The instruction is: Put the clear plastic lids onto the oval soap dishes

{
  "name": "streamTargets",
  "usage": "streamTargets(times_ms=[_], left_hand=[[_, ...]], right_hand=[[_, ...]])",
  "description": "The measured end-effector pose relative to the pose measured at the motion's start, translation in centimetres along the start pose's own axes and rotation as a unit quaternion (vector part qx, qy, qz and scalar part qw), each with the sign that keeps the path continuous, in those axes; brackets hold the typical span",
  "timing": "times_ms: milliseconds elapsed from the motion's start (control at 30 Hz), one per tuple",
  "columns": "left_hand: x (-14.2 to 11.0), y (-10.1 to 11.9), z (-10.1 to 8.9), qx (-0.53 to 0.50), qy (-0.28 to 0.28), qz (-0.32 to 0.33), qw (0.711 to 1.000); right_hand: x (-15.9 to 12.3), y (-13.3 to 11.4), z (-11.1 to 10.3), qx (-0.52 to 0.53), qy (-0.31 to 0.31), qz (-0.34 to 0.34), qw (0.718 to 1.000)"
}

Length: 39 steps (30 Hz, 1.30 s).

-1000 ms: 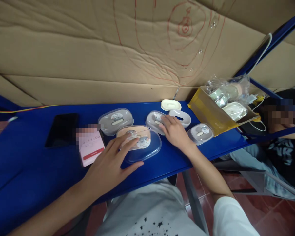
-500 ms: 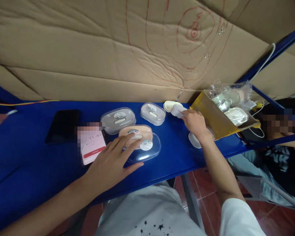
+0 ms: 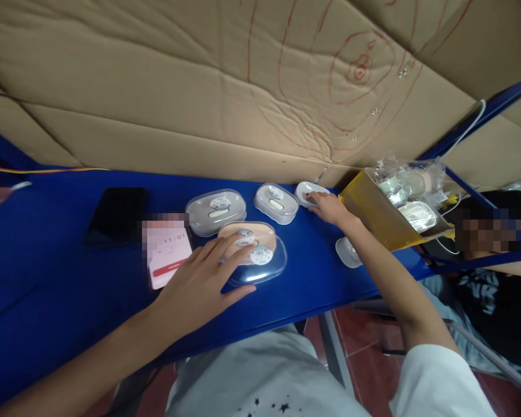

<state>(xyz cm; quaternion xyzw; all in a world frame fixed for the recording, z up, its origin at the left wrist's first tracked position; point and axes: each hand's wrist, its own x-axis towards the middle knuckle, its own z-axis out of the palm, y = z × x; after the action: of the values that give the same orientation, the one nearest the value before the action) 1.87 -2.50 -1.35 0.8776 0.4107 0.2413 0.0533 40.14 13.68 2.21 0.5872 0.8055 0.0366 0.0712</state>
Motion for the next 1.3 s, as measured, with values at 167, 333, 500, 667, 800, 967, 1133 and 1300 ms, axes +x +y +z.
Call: streamTargets(times_ms=[167, 333, 500, 667, 800, 967, 1133, 1300], left_hand=[[-0.1, -0.1, 0.0, -0.017, -0.01, -0.012, 1.0], [-0.1, -0.2, 0.2, -0.024, 0.001, -0.014, 1.0], [0.0, -0.2, 0.2, -0.006, 0.004, -0.003, 1.0], [0.0, -0.2, 0.2, 0.002, 0.005, -0.001, 1.0], [0.0, -0.2, 0.2, -0.004, 0.004, 0.0, 1.0], [0.0, -0.3, 0.2, -0.018, 0.005, 0.002, 1.0], [0.0, -0.3, 0.0, -0.032, 0.018, 0.005, 0.999], [0.1, -0.3, 0.0, -0.051, 0.024, 0.001, 0.998]], right_hand=[[-4.2, -0.5, -0.4, 0.058, -0.017, -0.076, 0.995], [-7.3, 0.0, -0.9, 0.106, 0.016, -0.12, 0.987], [-6.4, 2.3, -0.9, 0.14, 0.051, -0.113, 0.982], [-5.4, 2.9, -0.1, 0.158, 0.02, -0.133, 0.978], [-5.5, 2.9, 0.2, 0.15, 0.006, -0.124, 0.981], [-5.3, 2.5, -0.2, 0.129, -0.008, -0.11, 0.986], [-6.2, 0.5, -0.6, 0.119, -0.018, -0.127, 0.985], [-9.4, -2.9, -0.3, 0.13, 0.009, -0.196, 0.972]])
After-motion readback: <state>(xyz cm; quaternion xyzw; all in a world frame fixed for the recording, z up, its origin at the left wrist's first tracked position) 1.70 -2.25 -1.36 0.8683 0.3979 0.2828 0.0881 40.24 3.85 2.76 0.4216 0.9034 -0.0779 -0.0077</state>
